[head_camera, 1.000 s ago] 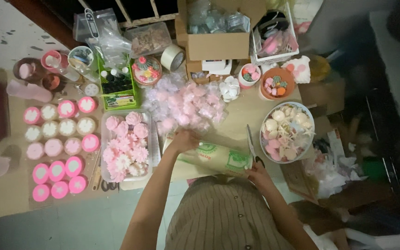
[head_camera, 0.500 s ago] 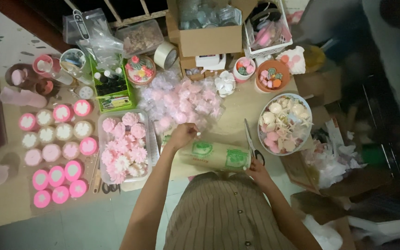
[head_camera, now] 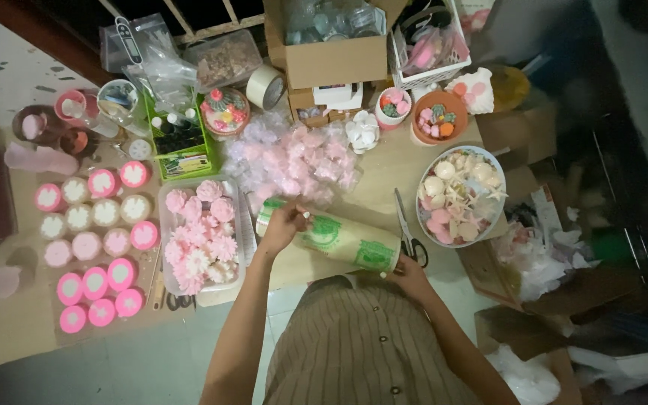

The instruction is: The person stands at a cluttered craft table and decorates candles by hand. They pick small white starfish-shaped and flower-shaped wax decorations from a bowl, hold a candle wrapped in printed paper, and press the decorations onto the candle surface, repeating the process for successive candles.

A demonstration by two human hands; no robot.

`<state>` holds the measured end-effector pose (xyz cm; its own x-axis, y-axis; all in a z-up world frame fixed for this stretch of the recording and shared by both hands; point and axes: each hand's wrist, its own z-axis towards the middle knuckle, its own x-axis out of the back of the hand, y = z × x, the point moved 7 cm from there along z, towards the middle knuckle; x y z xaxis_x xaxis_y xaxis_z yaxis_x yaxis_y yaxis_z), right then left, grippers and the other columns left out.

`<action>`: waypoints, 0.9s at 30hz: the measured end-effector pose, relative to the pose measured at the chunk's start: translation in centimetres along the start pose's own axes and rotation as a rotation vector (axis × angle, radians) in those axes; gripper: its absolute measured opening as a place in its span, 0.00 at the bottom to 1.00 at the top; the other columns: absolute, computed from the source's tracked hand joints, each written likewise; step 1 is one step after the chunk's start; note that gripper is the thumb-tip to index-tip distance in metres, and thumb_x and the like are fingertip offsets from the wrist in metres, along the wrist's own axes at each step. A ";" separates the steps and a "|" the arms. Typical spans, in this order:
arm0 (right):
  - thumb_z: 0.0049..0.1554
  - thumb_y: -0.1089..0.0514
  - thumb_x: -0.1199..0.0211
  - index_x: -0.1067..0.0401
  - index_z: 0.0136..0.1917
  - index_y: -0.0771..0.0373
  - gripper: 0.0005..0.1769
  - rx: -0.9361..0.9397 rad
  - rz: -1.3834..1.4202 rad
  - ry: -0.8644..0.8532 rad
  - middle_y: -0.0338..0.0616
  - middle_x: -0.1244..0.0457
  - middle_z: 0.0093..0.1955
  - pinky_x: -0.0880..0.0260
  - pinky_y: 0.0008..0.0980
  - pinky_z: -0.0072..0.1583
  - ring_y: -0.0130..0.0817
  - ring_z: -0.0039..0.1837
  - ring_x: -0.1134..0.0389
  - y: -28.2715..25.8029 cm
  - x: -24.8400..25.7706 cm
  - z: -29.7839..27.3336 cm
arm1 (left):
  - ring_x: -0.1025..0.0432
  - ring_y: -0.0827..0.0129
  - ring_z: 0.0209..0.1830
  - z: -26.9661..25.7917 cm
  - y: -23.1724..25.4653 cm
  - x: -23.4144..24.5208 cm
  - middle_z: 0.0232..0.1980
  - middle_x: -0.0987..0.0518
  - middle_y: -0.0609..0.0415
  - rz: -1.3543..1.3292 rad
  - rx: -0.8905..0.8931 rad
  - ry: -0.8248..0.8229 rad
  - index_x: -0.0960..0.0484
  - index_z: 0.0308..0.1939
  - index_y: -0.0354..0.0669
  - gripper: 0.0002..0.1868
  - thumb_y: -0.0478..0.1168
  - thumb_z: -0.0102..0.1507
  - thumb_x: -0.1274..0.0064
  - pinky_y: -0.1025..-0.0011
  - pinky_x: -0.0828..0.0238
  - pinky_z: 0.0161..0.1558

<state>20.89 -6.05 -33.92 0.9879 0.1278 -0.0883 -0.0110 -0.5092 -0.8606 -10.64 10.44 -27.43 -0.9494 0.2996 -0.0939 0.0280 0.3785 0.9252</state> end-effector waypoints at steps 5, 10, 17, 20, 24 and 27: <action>0.52 0.58 0.27 0.32 0.67 0.61 0.30 -0.113 -0.900 0.235 0.51 0.31 0.58 0.29 0.45 0.61 0.46 0.60 0.29 -10.7 -1.6 -1.9 | 0.24 0.71 0.37 0.1 0.1 -0.4 0.43 0.17 0.50 0.077 -0.006 -0.013 0.27 0.44 0.34 0.04 0.28 0.68 0.56 0.72 0.26 0.38; 0.53 0.63 0.32 0.29 0.64 0.59 0.25 0.637 -0.927 0.292 0.56 0.31 0.57 0.30 0.46 0.62 0.52 0.60 0.30 -16.7 -6.6 2.8 | 0.24 0.72 0.36 0.1 1.8 -1.6 0.41 0.22 0.52 0.117 -0.113 -0.021 0.24 0.44 0.35 0.06 0.26 0.67 0.57 0.72 0.23 0.39; 0.55 0.63 0.33 0.21 0.54 0.62 0.12 0.442 -0.624 -0.032 0.49 0.28 0.49 0.27 0.35 0.51 0.36 0.47 0.27 -12.3 -9.7 10.8 | 0.22 0.70 0.35 -0.3 3.2 -1.8 0.39 0.20 0.50 0.296 -0.241 0.019 0.22 0.42 0.33 0.04 0.26 0.65 0.52 0.71 0.23 0.39; 0.57 0.63 0.34 0.18 0.52 0.59 0.10 0.374 -0.589 0.031 0.45 0.26 0.45 0.28 0.32 0.44 0.32 0.40 0.29 -11.8 -9.0 10.5 | 0.20 0.69 0.35 -0.6 4.1 -1.8 0.36 0.17 0.49 0.310 -0.237 0.051 0.22 0.43 0.33 0.03 0.28 0.66 0.49 0.70 0.21 0.40; 0.59 0.64 0.35 0.18 0.54 0.56 0.11 0.288 -0.559 0.105 0.43 0.26 0.45 0.30 0.31 0.40 0.30 0.36 0.31 -10.9 -9.2 9.8 | 0.20 0.66 0.34 -1.7 5.9 -1.6 0.33 0.16 0.48 0.385 -0.224 0.124 0.20 0.44 0.32 0.04 0.29 0.67 0.48 0.68 0.24 0.39; 0.58 0.64 0.33 0.17 0.53 0.58 0.11 0.404 -0.542 0.205 0.44 0.26 0.45 0.28 0.29 0.44 0.28 0.38 0.29 -13.3 -9.5 7.5 | 0.18 0.70 0.37 -1.9 6.1 -1.9 0.37 0.16 0.52 0.410 -0.196 0.098 0.22 0.47 0.34 0.07 0.29 0.66 0.51 0.72 0.21 0.41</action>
<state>10.47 5.88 -25.35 0.8793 0.0912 0.4674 0.4732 -0.0578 -0.8790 -9.25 10.55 -20.90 -0.8975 0.3023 0.3210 0.3568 0.0699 0.9316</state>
